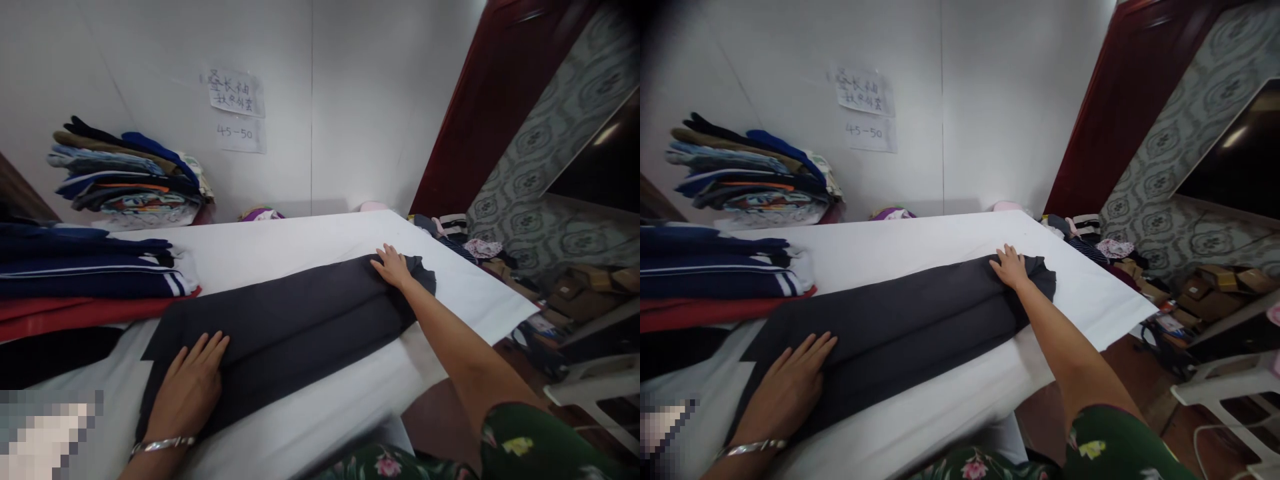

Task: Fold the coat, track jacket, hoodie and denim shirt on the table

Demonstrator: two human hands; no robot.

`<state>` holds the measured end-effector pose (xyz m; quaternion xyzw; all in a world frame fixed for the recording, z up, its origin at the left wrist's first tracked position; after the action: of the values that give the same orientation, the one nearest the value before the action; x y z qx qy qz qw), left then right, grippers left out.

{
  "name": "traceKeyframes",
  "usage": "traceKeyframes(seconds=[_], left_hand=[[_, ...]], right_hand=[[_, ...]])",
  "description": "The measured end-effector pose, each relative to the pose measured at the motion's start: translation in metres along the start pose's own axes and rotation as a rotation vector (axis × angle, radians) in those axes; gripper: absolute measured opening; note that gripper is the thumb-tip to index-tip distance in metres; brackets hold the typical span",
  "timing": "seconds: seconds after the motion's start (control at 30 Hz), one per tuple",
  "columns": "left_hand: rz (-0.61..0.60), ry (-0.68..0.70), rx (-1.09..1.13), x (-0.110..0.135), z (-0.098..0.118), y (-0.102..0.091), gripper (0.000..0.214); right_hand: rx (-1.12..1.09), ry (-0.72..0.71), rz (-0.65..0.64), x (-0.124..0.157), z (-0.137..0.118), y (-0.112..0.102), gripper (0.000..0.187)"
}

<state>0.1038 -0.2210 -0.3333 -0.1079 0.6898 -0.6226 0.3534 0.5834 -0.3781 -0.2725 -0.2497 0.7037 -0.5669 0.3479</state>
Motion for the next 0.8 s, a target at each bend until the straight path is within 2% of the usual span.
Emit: traceKeyframes(seconds=[0.1, 0.27, 0.47, 0.7, 0.8], left_hand=[[0.008, 0.023, 0.019, 0.002, -0.005, 0.006, 0.055], [0.017, 0.044, 0.036, 0.001, -0.009, 0.010, 0.057], [0.027, 0.049, 0.021, -0.002, -0.004, 0.006, 0.054], [0.002, 0.025, 0.017, -0.002, 0.000, 0.004, 0.055], [-0.026, -0.008, 0.006, -0.003, 0.005, 0.000, 0.055]], right_hand=[[0.108, 0.114, -0.142, -0.004, 0.022, 0.020, 0.063], [0.115, 0.102, -0.128, -0.002, 0.036, 0.034, 0.064], [0.140, 0.046, -0.079, -0.001, 0.034, 0.028, 0.060], [0.215, 0.076, -0.077, 0.007, 0.066, 0.017, 0.056], [0.226, 0.033, -0.072, 0.005, 0.070, 0.013, 0.054]])
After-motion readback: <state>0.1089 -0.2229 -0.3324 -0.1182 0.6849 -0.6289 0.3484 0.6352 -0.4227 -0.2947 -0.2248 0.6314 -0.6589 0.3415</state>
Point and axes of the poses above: each hand's wrist, its own x-axis away from the middle knuckle, its own y-axis out of the palm, z = x × y, the point moved 3 cm from there along -x, towards the middle knuckle, and after that the axes turned 5 degrees about x, right-handed, at the moved point
